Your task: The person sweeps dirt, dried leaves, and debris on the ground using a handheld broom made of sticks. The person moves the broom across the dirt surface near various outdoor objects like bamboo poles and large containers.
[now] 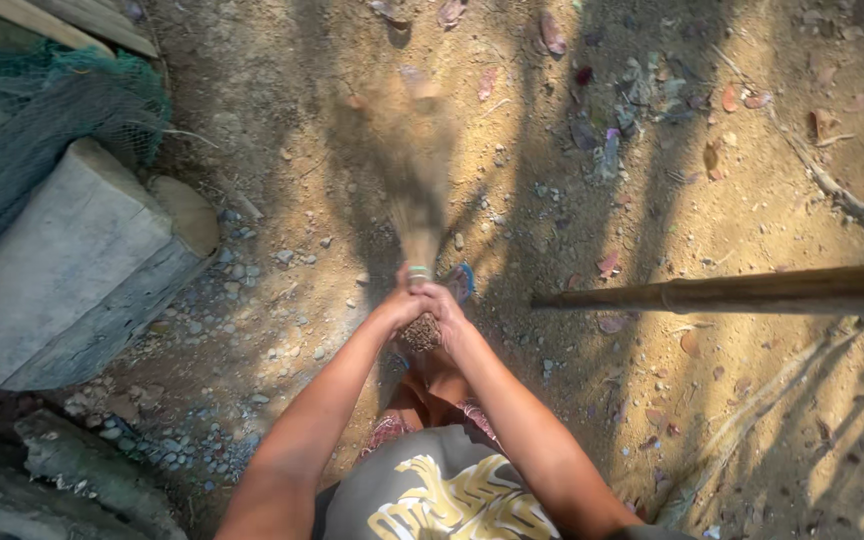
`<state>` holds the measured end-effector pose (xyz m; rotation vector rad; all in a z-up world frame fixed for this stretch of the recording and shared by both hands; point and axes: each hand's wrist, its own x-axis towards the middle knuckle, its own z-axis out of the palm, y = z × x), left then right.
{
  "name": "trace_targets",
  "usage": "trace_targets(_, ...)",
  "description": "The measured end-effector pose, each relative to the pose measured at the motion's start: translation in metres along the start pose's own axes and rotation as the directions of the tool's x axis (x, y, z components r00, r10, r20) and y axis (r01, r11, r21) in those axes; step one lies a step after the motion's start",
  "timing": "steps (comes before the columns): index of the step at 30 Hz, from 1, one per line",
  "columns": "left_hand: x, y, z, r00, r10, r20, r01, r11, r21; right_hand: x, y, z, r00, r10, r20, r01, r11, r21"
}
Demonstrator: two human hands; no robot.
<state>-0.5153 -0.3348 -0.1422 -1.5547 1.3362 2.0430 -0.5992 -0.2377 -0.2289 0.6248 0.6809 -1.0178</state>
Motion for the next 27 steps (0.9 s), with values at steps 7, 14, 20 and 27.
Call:
trace_targets(7,-0.070,0.061,-0.050,0.989,0.075,0.131,-0.095,0.983,0.155,-0.037,0.020,0.080,0.972,-0.168,-0.165,0.158,0.985,-0.072)
trace_targets(14,0.001,0.112,-0.024,0.973,-0.059,-0.224,0.039,0.995,-0.091,0.018,-0.107,0.064,0.988,-0.149,-0.027,0.131,0.930,-0.344)
trace_targets(20,0.057,0.140,-0.035,0.994,0.017,0.103,-0.031,0.991,0.133,-0.007,-0.110,0.096,0.978,-0.182,-0.105,0.190,0.979,0.073)
trace_targets(27,0.006,0.153,-0.157,0.962,0.256,0.100,-0.240,0.960,-0.147,0.007,-0.097,0.188,0.932,-0.353,-0.075,0.308,0.886,-0.347)
